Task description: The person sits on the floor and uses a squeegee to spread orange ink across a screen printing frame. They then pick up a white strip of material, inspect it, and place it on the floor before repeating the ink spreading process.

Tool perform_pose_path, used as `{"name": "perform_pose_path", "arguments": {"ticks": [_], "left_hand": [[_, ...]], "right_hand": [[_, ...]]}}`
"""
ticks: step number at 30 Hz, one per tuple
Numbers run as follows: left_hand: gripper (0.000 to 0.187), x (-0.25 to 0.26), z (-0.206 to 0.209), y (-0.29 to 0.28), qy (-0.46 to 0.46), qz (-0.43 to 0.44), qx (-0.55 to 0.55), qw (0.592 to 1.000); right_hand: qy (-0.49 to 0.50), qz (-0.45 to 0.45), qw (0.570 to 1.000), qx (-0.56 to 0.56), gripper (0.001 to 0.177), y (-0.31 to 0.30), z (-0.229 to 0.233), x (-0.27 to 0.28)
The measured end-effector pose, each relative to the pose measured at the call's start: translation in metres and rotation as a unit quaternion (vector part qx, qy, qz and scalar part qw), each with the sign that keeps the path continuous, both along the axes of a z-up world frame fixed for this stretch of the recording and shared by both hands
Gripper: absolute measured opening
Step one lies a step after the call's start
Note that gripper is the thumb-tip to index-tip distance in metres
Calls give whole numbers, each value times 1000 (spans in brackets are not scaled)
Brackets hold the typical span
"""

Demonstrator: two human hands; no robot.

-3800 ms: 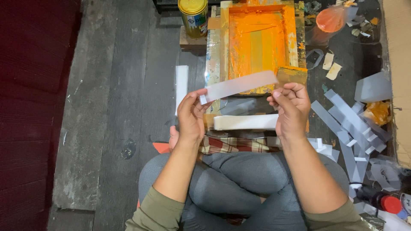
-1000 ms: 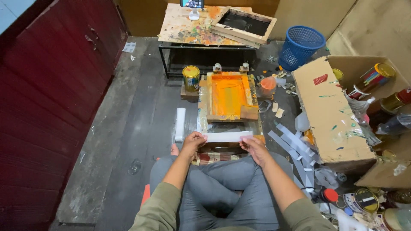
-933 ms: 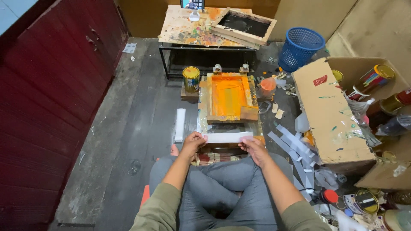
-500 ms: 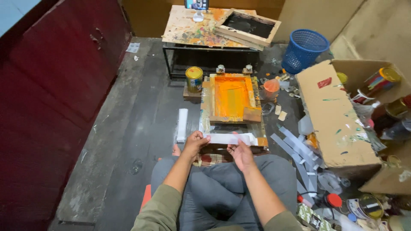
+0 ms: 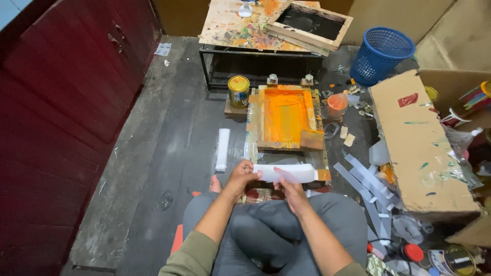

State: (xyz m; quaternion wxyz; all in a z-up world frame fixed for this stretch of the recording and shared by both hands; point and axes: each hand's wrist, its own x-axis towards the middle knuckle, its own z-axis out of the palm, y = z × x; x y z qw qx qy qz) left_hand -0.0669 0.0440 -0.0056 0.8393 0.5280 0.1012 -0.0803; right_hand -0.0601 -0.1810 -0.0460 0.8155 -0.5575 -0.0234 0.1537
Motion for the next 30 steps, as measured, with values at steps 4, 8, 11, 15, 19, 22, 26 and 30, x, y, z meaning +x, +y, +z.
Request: {"name": "perform_pose_path", "arguments": {"ticks": [4,8,11,15,19,22,26,30], "left_hand": [[45,0,-16,-6,9,-39,21,999],[48,-6,13,-16,22,-76,60,995],[45,-2,13,-18,30,-81,72,994],[36,14,-10,-10,26,-72,116,990],[32,18,-14,1,33,-30,122,991],[27,11,6,4,40,27,102,994],[25,10,11,12,52,103,96,989],[26,4,33,14,116,187,132,966]], "right_hand": [[27,0,999,-33,48,10,-11,-7],[26,-12,999,-44,47,20,-16,-5],[37,-48,998,-34,44,21,-21,-2],[68,-91,994,8,41,20,-4,2],[80,-109,990,37,41,16,1,7],[84,-126,987,47,40,14,10,7],[101,-160,978,90,35,12,3,11],[75,-160,978,111,36,7,-2,19]]}}
